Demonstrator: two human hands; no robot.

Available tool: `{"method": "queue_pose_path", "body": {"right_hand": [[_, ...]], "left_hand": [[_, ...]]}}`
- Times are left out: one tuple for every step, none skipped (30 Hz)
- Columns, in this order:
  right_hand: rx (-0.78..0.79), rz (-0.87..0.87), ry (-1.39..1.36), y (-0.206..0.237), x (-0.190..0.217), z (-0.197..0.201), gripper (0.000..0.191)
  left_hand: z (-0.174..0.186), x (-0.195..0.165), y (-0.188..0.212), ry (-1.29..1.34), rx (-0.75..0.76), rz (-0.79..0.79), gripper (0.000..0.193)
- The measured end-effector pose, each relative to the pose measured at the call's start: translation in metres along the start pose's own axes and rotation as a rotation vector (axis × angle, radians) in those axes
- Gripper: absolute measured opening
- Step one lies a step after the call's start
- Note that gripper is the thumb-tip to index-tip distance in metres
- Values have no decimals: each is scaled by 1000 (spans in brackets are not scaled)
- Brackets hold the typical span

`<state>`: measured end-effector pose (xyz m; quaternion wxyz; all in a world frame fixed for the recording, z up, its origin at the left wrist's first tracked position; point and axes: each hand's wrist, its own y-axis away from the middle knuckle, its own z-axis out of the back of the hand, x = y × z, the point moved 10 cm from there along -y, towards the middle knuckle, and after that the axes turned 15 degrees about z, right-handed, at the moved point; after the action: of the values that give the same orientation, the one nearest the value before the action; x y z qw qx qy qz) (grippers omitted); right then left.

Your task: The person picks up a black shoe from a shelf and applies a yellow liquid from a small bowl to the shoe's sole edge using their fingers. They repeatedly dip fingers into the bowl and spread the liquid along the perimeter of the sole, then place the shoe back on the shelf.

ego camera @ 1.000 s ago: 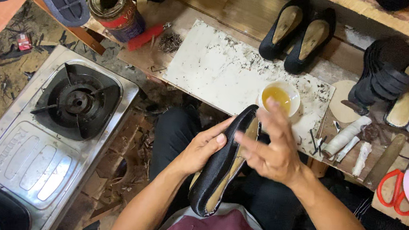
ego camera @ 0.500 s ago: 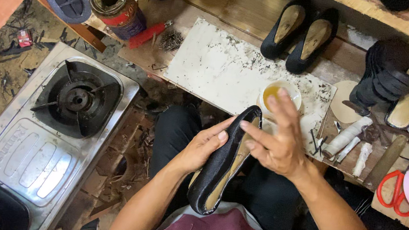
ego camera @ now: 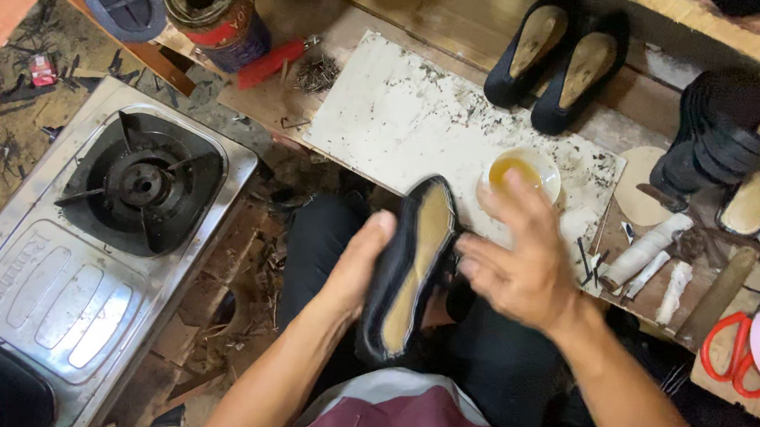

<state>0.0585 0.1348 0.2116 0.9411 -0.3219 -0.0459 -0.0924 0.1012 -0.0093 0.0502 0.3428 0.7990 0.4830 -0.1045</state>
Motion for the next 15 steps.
{"method": "queue_pose_path", "body": {"right_hand": [[7, -117, 46, 5, -21, 3, 27], [12, -230, 94, 10, -42, 6, 28], [39, -268, 120, 12, -57, 7, 32], [68, -309, 142, 14, -70, 6, 37], [100, -350, 161, 16, -80, 5, 41], [156, -331, 193, 14, -84, 0, 49], [213, -312, 225, 12, -88, -6, 57], [275, -295, 253, 13, -89, -11, 65], [294, -325, 236, 16, -93, -12, 61], [311, -351, 221, 20, -95, -14, 56], [327, -376, 211, 25, -98, -15, 52], [255, -381, 205, 27, -98, -8, 49], [187, -390, 192, 31, -96, -2, 45], [118, -401, 179, 34, -95, 4, 42], [130, -394, 148, 37, -93, 1, 34]], "left_hand": [[2, 4, 2, 135, 21, 50, 69], [-1, 2, 6, 163, 74, 39, 70], [-4, -1, 12, 189, 127, 28, 71], [-9, -3, 16, 218, 179, 20, 73], [-8, -8, 20, 143, 142, -35, 74], [-7, -14, 23, 66, 105, -95, 75], [-6, -20, 25, -11, 69, -156, 77], [-1, -20, 26, -17, 4, -160, 77], [5, -18, 26, -23, -64, -163, 78], [12, -19, 28, -30, -131, -170, 79], [13, -19, 29, -2, -100, -172, 81], [13, -18, 31, 29, -70, -171, 83], [14, -16, 34, 63, -46, -165, 85], [13, -16, 36, 49, -17, -178, 84], [11, -17, 36, 33, 15, -192, 83]]}}
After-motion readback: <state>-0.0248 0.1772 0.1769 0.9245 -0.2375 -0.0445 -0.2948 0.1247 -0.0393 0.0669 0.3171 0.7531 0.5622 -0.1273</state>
